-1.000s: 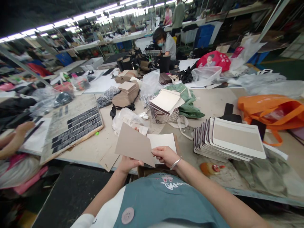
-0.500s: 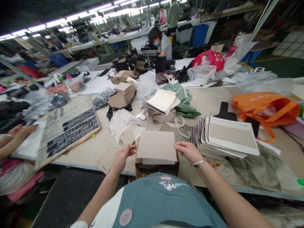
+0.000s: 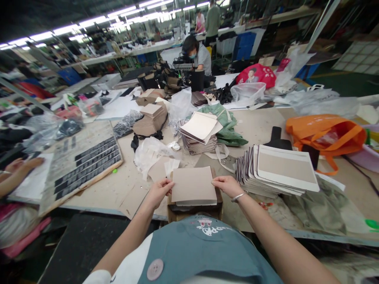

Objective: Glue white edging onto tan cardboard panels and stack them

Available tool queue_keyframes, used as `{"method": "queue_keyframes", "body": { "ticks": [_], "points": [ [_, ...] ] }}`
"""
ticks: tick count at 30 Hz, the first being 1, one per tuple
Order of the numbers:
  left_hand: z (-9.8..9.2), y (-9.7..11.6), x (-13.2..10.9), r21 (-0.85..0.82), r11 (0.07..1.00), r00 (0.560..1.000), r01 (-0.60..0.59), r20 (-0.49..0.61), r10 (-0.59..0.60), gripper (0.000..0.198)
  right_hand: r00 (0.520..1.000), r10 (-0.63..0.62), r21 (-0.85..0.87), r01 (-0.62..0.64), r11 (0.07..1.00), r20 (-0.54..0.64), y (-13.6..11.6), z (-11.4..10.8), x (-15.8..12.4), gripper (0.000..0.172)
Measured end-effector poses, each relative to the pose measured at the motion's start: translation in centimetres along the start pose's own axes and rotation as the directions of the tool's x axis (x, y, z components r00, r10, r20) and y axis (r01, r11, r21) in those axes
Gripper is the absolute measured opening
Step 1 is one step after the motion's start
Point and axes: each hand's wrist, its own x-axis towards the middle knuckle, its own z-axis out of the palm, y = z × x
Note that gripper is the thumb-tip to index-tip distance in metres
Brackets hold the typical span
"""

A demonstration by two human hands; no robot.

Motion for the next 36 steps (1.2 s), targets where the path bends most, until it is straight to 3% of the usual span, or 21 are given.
{"method": "queue_keyframes", "body": {
  "ticks": [5, 9, 19, 28, 36],
  "points": [
    [0.8, -0.8, 1.8, 0.147, 0.989, 0.998, 0.034, 0.046, -0.041, 0.022, 0.998, 0.023, -0.104, -0.028, 0.994, -0.05, -0.3, 0.2, 0.9, 0.027],
    [1.3, -2.1, 2.9, 0.313, 0.95, 0.999, 0.018, 0.02, -0.025, 0.021, 0.993, 0.08, -0.135, -0.091, 0.987, -0.083, 0.0, 0.5, 1.6, 0.019],
    [1.9, -2.0, 3.5, 0.678, 0.733, 0.995, -0.056, -0.022, 0.097, 0.024, 0.978, 0.191, -0.13, -0.201, 0.971, -0.085, 1.3, 0.9, 2.9, 0.018],
    [2.3, -1.8, 4.0, 0.804, 0.592, 0.996, -0.054, -0.003, 0.095, 0.025, 0.977, 0.18, -0.301, -0.207, 0.931, -0.115, 1.1, 1.0, 3.3, 0.02],
    [2.5, -1.2, 4.0, 0.851, 0.524, 0.998, -0.046, 0.013, 0.067, 0.026, 0.981, 0.143, -0.512, -0.19, 0.838, -0.13, -1.3, 1.1, 2.4, 0.024]
  ]
}}
